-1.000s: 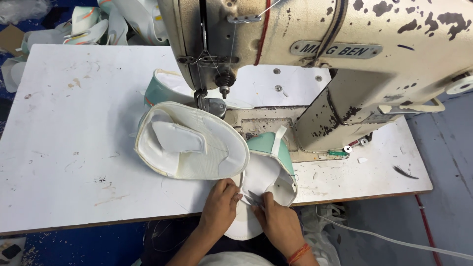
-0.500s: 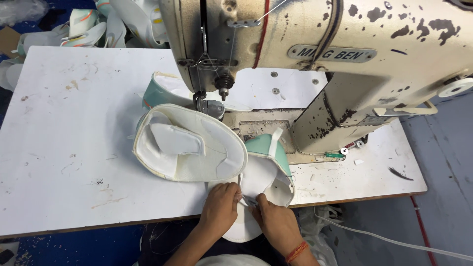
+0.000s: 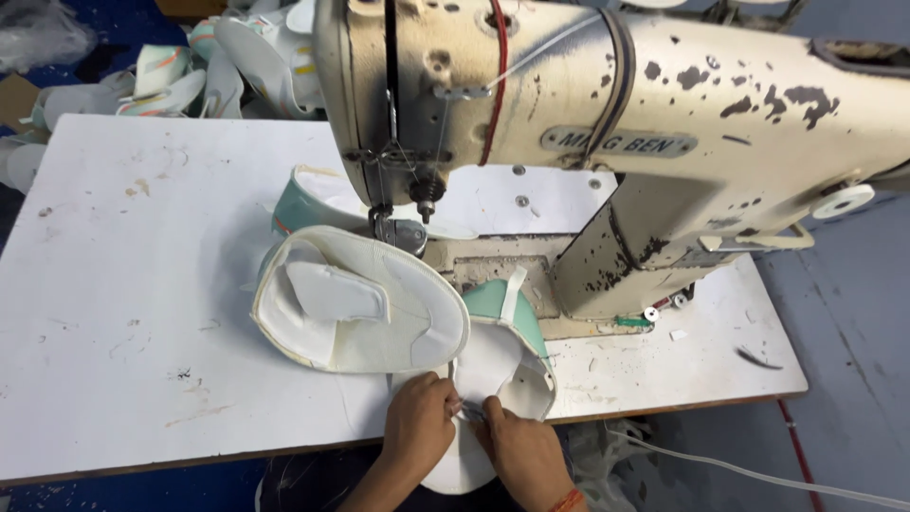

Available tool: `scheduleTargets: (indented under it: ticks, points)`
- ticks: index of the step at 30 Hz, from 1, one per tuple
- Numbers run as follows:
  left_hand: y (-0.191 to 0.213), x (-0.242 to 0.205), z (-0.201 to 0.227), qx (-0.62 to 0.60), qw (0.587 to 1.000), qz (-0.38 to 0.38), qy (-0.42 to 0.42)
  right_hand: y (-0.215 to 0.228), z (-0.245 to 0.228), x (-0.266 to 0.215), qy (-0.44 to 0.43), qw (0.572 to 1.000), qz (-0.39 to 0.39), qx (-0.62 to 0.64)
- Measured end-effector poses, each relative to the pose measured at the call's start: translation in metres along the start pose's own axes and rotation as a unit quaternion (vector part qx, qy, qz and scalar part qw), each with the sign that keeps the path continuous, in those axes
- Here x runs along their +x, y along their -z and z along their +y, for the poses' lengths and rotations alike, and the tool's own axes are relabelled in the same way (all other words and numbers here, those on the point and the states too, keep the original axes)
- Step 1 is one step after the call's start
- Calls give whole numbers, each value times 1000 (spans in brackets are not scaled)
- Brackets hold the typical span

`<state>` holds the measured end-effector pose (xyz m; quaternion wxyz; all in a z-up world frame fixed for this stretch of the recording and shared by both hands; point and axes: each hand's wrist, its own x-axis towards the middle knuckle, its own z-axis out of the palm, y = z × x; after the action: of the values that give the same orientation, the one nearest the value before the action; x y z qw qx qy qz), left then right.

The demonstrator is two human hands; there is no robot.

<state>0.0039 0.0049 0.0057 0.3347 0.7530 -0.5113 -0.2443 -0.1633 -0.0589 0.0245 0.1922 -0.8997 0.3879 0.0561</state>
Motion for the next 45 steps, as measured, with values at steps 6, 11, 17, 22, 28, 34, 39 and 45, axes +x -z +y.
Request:
scheduleTargets:
  ticks: [6, 11, 17, 22, 28, 34, 39, 45]
  points:
    - [9, 2, 0, -33, 997, -52, 43, -14, 10, 7, -8, 999, -13, 30]
    - [4, 6, -8, -30, 999, -41, 20, 1, 1, 9, -20, 998, -22, 47]
    - [12, 7, -14, -92, 994, -55, 33, 10, -3, 9, -19, 996, -19, 85]
    - [18, 7, -15, -99, 992, -75, 34, 9, -4, 10, -8, 992, -8, 129]
    - [15, 3, -23, -205, 971, -121, 26, 10, -4, 15, -15, 994, -28, 100]
    - [37, -11, -56, -264, 958, -109, 0, 6, 5, 13, 21, 971, -7, 238]
    - [107, -32, -115, -78, 954, 241, 164, -7, 13, 9, -70, 924, -19, 376]
    - [114, -56, -77, 190, 901, 389, 35, -15, 17, 8, -75, 898, 13, 433]
